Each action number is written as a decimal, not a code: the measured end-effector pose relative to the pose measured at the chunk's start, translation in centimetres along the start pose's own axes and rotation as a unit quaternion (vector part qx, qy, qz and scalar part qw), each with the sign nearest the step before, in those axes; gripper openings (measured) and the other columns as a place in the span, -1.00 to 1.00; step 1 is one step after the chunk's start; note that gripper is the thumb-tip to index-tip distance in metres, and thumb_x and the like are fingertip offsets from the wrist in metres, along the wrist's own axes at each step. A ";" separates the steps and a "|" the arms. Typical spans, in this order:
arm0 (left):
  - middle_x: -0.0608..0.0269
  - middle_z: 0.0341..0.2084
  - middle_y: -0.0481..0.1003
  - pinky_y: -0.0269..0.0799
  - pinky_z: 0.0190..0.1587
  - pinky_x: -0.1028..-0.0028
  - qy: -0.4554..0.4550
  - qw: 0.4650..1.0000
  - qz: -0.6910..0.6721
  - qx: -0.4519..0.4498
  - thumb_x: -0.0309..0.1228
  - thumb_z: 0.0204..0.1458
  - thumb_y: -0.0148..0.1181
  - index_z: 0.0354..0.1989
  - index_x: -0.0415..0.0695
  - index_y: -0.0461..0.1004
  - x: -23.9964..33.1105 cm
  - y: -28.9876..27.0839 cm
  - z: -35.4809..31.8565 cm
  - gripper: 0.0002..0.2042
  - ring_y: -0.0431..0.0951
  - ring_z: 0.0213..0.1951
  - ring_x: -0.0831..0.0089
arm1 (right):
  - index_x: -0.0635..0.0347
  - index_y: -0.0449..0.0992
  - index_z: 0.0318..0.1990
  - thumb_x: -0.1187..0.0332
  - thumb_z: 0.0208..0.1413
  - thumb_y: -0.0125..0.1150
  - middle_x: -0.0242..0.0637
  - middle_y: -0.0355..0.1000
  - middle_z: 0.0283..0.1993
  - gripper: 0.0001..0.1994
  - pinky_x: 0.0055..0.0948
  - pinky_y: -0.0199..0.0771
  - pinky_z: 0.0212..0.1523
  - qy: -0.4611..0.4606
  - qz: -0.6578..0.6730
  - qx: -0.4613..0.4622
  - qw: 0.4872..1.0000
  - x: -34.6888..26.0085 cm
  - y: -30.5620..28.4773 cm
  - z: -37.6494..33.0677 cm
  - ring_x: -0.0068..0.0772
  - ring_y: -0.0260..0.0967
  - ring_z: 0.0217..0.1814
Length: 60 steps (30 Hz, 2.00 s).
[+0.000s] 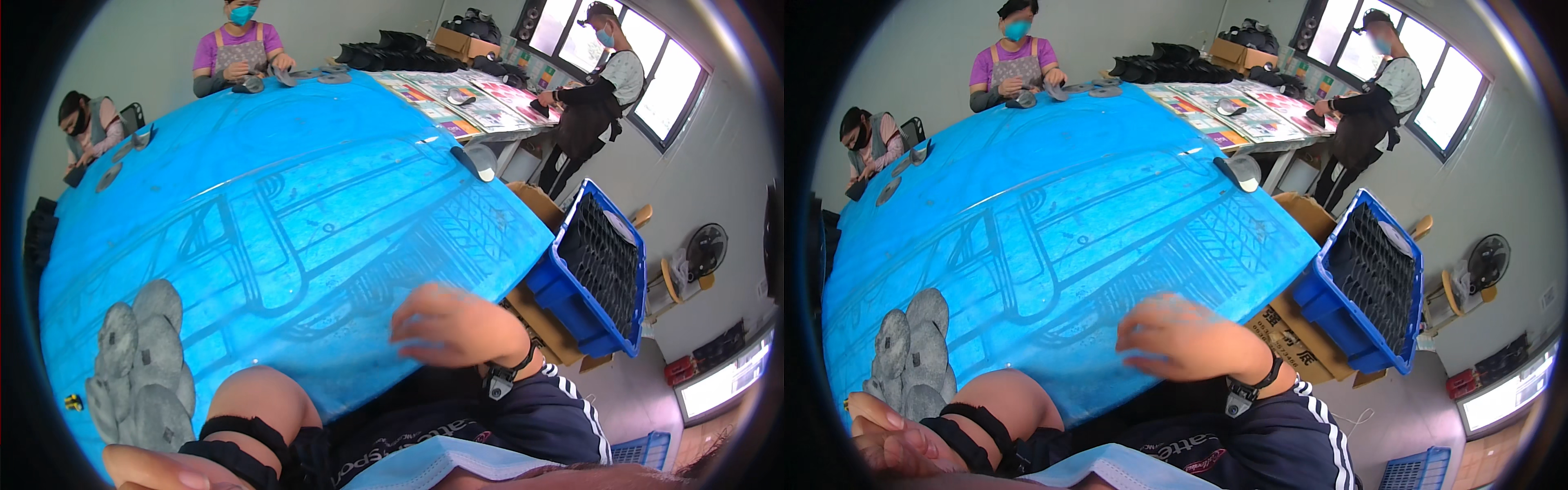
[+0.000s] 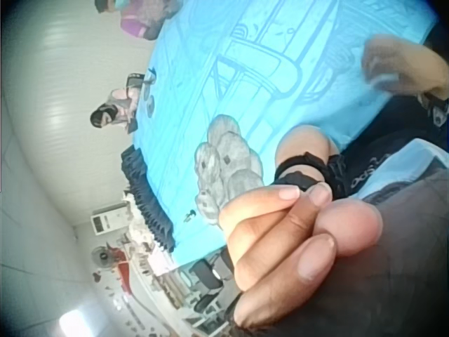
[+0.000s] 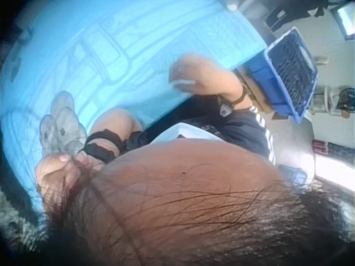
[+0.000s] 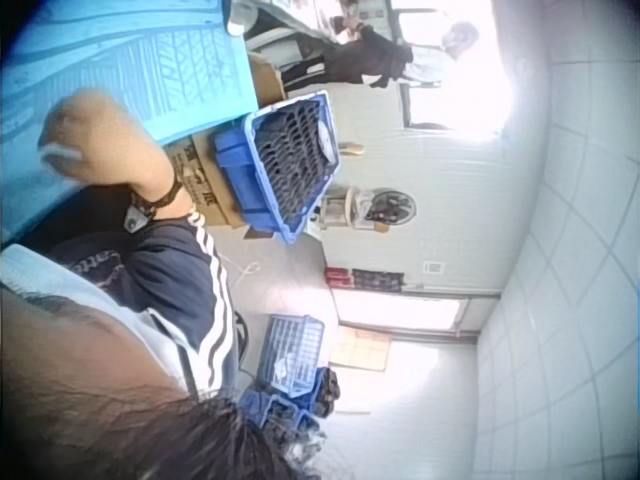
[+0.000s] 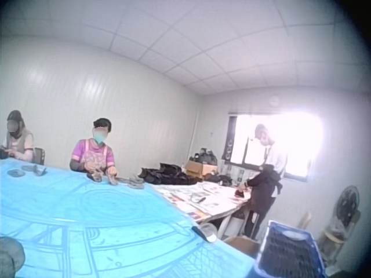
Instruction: Arranging and organizing small grey and black shoe components on a blue work surface.
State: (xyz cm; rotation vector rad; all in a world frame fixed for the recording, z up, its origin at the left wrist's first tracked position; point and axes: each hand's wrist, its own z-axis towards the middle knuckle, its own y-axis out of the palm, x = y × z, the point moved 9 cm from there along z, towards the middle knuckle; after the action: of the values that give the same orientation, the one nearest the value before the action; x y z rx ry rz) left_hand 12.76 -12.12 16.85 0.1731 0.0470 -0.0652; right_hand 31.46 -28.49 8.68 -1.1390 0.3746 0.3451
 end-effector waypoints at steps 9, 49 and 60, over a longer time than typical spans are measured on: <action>0.30 -0.66 0.05 -0.02 -0.42 0.48 0.003 0.600 -0.794 -0.095 -0.39 0.04 -0.31 -0.66 -0.12 0.07 -1.4 1.7 -0.6 -0.77 0.05 -0.55 0.47 | 0.17 0.44 -0.38 0.28 -0.11 0.12 -0.22 0.36 -0.41 -0.82 -0.29 0.29 -0.28 0.168 -0.251 0.052 0.952 8.1 -4.5 0.7 -0.17 0.29 -0.30; 0.41 -0.80 -0.07 -0.12 -0.54 0.51 0.065 0.575 -0.803 -0.145 -0.40 0.01 -0.25 -0.83 -0.03 -0.01 2.6 1.6 -0.2 -0.65 -0.05 -0.66 0.54 | 0.29 -0.11 0.19 0.20 0.01 -0.03 -0.12 0.39 -0.44 -0.35 -0.19 0.33 -0.34 0.295 -0.139 0.036 0.945 13.1 -2.8 5.5 -0.06 0.34 -0.35; 0.41 -0.80 -0.08 -0.12 -0.54 0.51 0.079 0.582 -0.795 -0.148 -0.41 0.00 -0.25 -0.83 -0.03 -0.02 2.8 1.6 0.0 -0.66 -0.04 -0.65 0.54 | 0.14 0.49 -0.30 0.20 -0.06 0.03 -0.11 0.43 -0.37 -0.75 -0.26 0.36 -0.28 0.320 -0.081 0.085 0.940 23.7 -0.6 2.2 -0.09 0.36 -0.29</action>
State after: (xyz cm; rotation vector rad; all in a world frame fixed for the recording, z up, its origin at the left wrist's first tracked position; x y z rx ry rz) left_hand 15.61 -10.73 16.97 -0.2670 0.3911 -1.8826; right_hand 53.01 -24.90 -0.86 -1.0832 0.8582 -0.2152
